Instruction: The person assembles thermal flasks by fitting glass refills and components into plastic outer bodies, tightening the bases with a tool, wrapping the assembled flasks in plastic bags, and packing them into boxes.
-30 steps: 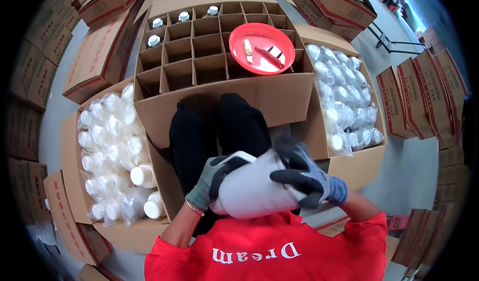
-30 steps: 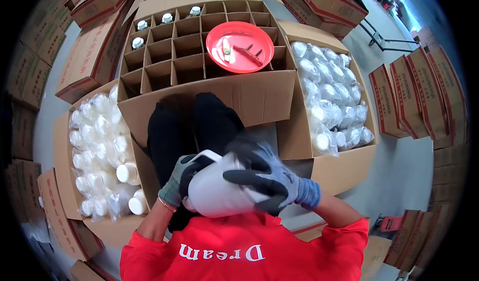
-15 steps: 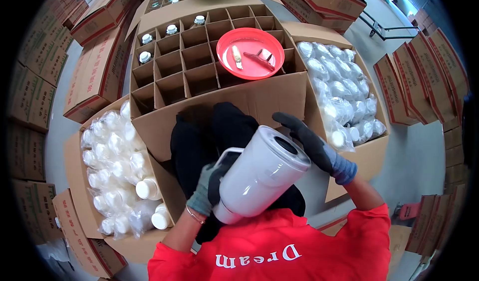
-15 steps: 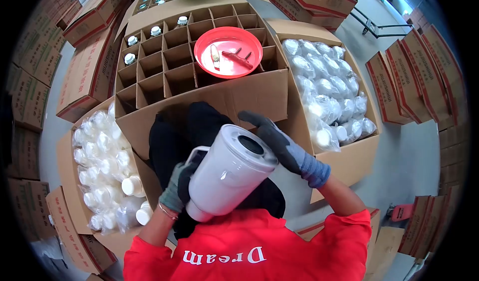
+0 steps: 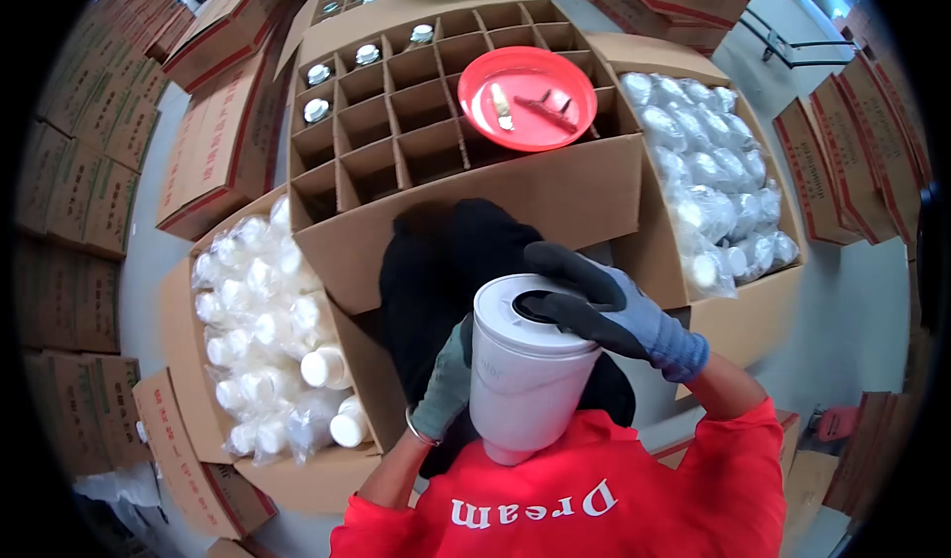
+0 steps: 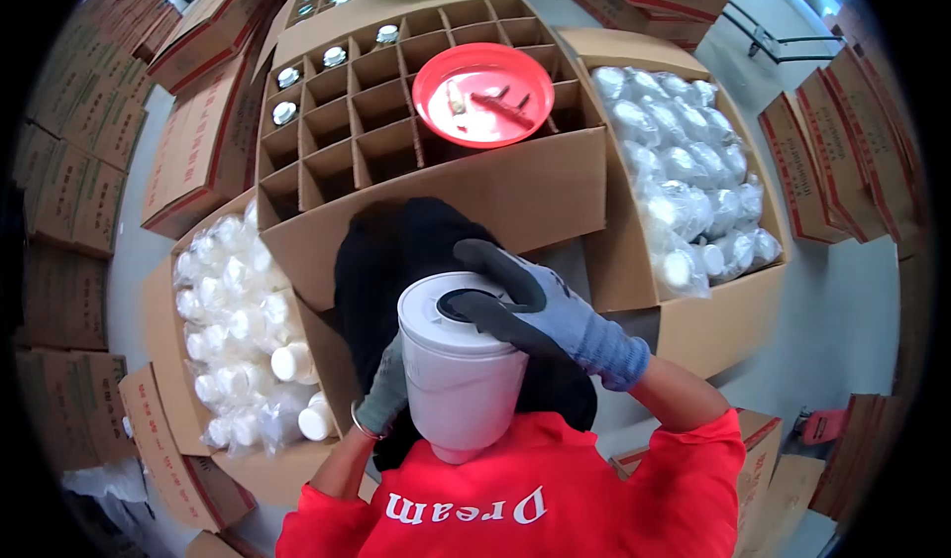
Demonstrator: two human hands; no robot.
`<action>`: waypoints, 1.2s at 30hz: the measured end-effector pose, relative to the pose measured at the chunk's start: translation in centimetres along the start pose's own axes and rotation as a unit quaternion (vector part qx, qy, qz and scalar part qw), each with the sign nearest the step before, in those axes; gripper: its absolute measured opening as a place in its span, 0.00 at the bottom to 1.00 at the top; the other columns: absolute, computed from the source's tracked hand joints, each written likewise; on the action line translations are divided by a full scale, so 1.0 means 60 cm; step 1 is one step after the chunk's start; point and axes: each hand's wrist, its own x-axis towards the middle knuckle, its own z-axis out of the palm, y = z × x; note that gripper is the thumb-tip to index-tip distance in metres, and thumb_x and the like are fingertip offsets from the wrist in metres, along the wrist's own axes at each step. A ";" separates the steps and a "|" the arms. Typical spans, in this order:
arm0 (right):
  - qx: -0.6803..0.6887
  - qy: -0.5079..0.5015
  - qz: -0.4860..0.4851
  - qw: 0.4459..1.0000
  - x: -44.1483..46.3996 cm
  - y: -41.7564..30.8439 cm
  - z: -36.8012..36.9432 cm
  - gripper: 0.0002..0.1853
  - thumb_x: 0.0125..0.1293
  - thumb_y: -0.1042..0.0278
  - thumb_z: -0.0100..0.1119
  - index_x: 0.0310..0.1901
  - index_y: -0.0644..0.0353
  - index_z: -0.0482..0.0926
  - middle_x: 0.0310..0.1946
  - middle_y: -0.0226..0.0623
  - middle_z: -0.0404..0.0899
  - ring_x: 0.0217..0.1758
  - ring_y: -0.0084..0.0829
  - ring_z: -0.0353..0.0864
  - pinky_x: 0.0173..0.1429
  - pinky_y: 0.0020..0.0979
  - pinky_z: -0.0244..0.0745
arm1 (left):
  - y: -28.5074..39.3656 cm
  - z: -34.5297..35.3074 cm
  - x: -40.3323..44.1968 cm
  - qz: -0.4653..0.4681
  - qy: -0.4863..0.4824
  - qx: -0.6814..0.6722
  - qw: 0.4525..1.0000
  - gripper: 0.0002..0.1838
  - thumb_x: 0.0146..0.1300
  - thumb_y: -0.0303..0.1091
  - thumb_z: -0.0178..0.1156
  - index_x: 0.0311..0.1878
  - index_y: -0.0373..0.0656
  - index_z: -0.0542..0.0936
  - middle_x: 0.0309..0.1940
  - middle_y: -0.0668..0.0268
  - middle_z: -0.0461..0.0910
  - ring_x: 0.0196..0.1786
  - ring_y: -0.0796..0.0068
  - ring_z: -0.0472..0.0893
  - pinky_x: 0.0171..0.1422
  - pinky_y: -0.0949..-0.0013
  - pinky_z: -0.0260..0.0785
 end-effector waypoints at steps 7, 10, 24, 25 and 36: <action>-0.133 0.046 -0.179 0.974 0.005 0.051 0.065 0.32 0.64 0.65 0.57 0.68 0.68 0.64 0.65 0.55 0.69 0.70 0.50 0.67 0.73 0.41 0.61 | 0.189 -0.197 0.102 0.068 -0.025 0.067 0.995 0.24 0.59 0.24 0.61 0.61 0.39 0.77 0.58 0.53 0.77 0.63 0.54 0.76 0.68 0.60 0.67; -0.084 0.074 -0.234 0.966 -0.006 0.049 0.089 0.31 0.66 0.63 0.55 0.68 0.68 0.64 0.64 0.54 0.70 0.67 0.47 0.71 0.71 0.40 0.65 | 0.190 -0.200 0.130 0.156 -0.214 0.156 0.952 0.22 0.60 0.36 0.65 0.59 0.45 0.79 0.55 0.61 0.79 0.55 0.57 0.78 0.62 0.60 0.70; -0.016 0.103 -0.230 0.968 0.050 0.089 0.137 0.13 0.67 0.73 0.52 0.51 0.64 0.77 0.51 0.48 0.80 0.56 0.47 0.80 0.62 0.38 0.74 | 0.190 -0.166 0.125 0.274 -0.329 0.482 0.764 0.13 0.60 0.41 0.59 0.44 0.45 0.80 0.45 0.63 0.76 0.45 0.64 0.76 0.51 0.60 0.67; -0.021 0.109 -0.231 0.967 0.051 0.089 0.142 0.12 0.67 0.73 0.52 0.51 0.64 0.77 0.51 0.48 0.80 0.56 0.47 0.80 0.62 0.38 0.74 | 0.193 -0.161 0.131 0.242 -0.348 0.486 0.764 0.12 0.61 0.41 0.58 0.43 0.45 0.80 0.42 0.62 0.76 0.43 0.64 0.76 0.50 0.60 0.68; 0.023 0.092 -0.196 0.976 0.062 0.095 0.109 0.13 0.67 0.73 0.51 0.52 0.64 0.77 0.52 0.47 0.79 0.56 0.42 0.80 0.62 0.35 0.73 | 0.170 -0.218 0.160 0.205 -0.282 0.262 0.900 0.19 0.54 0.42 0.68 0.48 0.48 0.80 0.38 0.63 0.75 0.42 0.58 0.76 0.51 0.59 0.70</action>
